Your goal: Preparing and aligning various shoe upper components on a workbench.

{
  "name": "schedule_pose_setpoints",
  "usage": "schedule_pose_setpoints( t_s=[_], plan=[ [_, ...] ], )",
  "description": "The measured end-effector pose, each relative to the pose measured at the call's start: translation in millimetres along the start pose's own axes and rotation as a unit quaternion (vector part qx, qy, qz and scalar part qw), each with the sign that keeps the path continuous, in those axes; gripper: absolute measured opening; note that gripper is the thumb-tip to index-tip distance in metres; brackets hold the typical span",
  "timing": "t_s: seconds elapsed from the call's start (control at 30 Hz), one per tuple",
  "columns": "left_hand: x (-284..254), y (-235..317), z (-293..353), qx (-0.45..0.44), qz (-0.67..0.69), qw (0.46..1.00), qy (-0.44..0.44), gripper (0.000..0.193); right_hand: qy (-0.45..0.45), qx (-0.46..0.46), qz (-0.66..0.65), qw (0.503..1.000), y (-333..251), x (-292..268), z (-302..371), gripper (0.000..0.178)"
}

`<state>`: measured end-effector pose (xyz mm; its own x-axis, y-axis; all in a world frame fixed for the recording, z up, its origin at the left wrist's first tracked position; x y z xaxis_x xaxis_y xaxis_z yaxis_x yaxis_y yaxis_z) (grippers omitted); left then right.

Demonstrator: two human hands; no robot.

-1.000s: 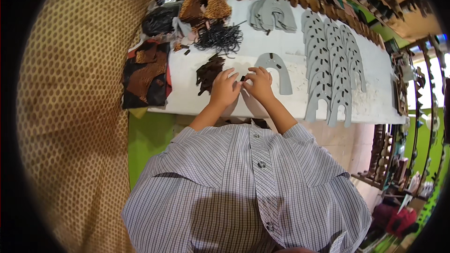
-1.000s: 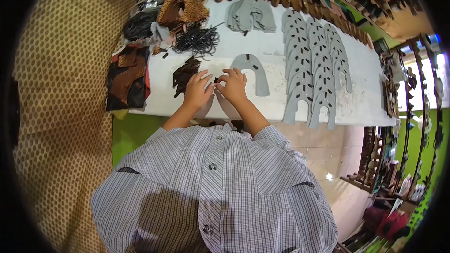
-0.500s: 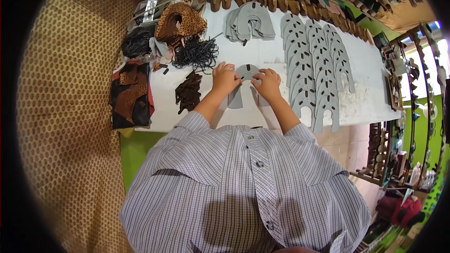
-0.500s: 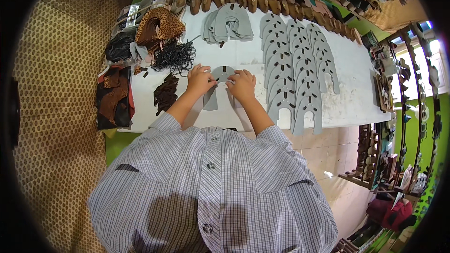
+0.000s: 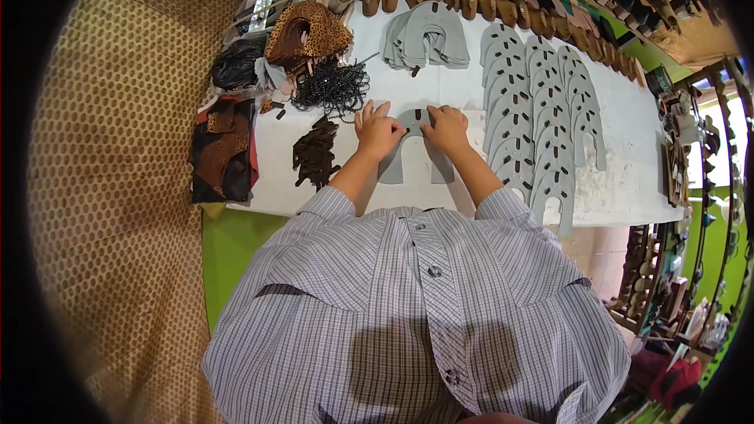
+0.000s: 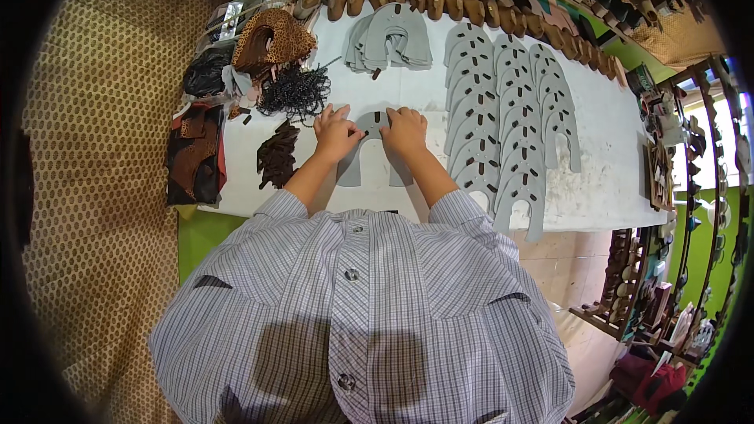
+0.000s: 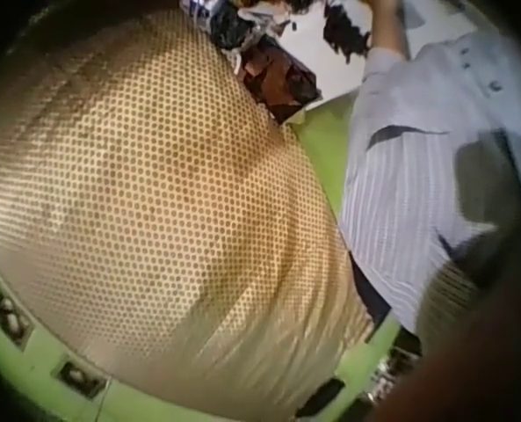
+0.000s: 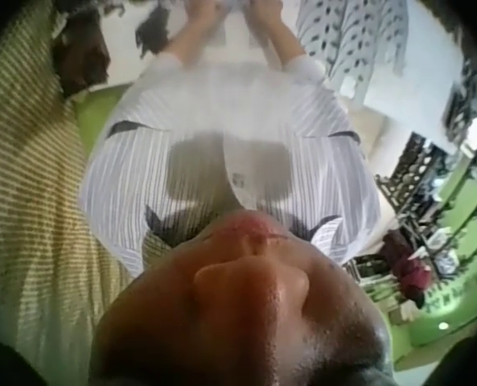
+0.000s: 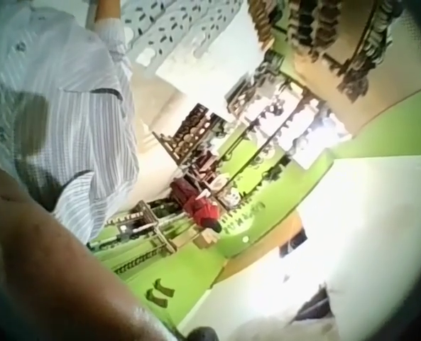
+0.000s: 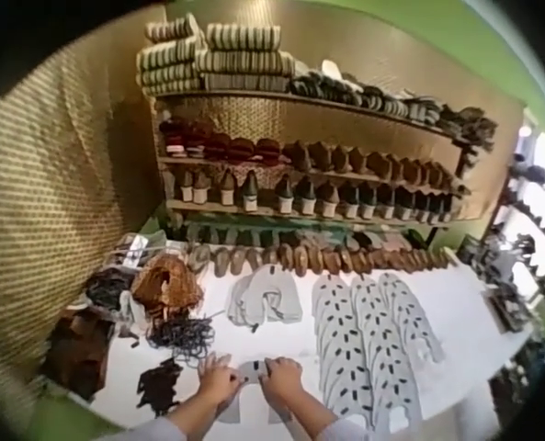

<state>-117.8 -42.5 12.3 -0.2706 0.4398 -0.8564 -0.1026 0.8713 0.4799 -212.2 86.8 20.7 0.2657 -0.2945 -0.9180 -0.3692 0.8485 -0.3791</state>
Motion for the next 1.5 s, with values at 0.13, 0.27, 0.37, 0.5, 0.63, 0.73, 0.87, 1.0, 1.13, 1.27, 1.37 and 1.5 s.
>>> schedule_pose_setpoints(
  t_s=[0.13,0.27,0.37,0.5,0.63,0.73,0.87,1.0,1.13,1.27,1.37,1.5],
  plan=[
    [1.3,0.4,5.0,-0.029,-0.02,0.999,-0.001,0.016,-0.068,0.017,0.022,0.997,-3.9,0.6,-9.7,0.048],
    [2.8,3.6,7.5,-0.054,-0.014,0.998,0.017,0.016,-0.158,0.031,-0.054,0.985,1.6,11.0,-27.3,0.051],
    [5.3,4.3,8.9,-0.073,-0.027,0.997,0.02,0.015,-0.157,-0.041,-0.079,0.983,-4.6,17.1,-38.5,0.043],
    [6.9,2.6,11.4,-0.112,-0.046,0.992,0.022,0.013,-0.269,-0.048,-0.053,0.961,-11.6,28.7,-39.7,0.04],
    [7.1,4.5,11.7,-0.127,-0.052,0.99,0.028,0.012,-0.264,-0.068,-0.033,0.962,-19.4,31.2,-39.3,0.041],
    [6.9,5.0,13.0,-0.136,-0.056,0.989,0.023,0.012,-0.287,-0.044,-0.01,0.957,-21.4,36.7,-41.0,0.041],
    [4.4,10.7,14.8,-0.141,-0.043,0.988,0.039,0.011,-0.279,-0.045,0.004,0.959,-20.7,42.9,-42.4,0.041],
    [0.8,14.0,14.0,-0.154,-0.037,0.987,0.023,0.014,-0.289,-0.035,0.006,0.957,-19.4,48.0,-42.9,0.041],
    [-1.8,14.0,9.7,-0.163,-0.04,0.986,0.005,0.019,-0.301,-0.024,0.009,0.953,-17.6,50.5,-43.7,0.044],
    [0.8,12.1,12.1,-0.143,-0.052,0.988,0.005,0.023,-0.329,-0.041,0.003,0.943,-26.6,37.2,-35.2,0.049],
    [0.5,7.2,17.7,-0.153,-0.039,0.987,0.014,0.025,-0.35,0.118,-0.136,0.919,-14.7,28.6,-36.1,0.053],
    [-1.2,5.0,20.3,-0.168,-0.041,0.985,0.021,0.031,-0.381,0.152,-0.228,0.883,-12.4,24.5,-41.3,0.051]
  ],
)
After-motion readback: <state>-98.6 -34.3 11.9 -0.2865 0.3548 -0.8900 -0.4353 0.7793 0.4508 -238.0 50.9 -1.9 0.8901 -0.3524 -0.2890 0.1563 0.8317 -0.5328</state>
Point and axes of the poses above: each hand's wrist, its own z-axis away from the middle knuckle, its own x-axis out of the palm, y = z × x, the point moved 7 cm from there along -z, towards the middle knuckle, and after that the axes turned 15 degrees about x, right-handed, at the moved point
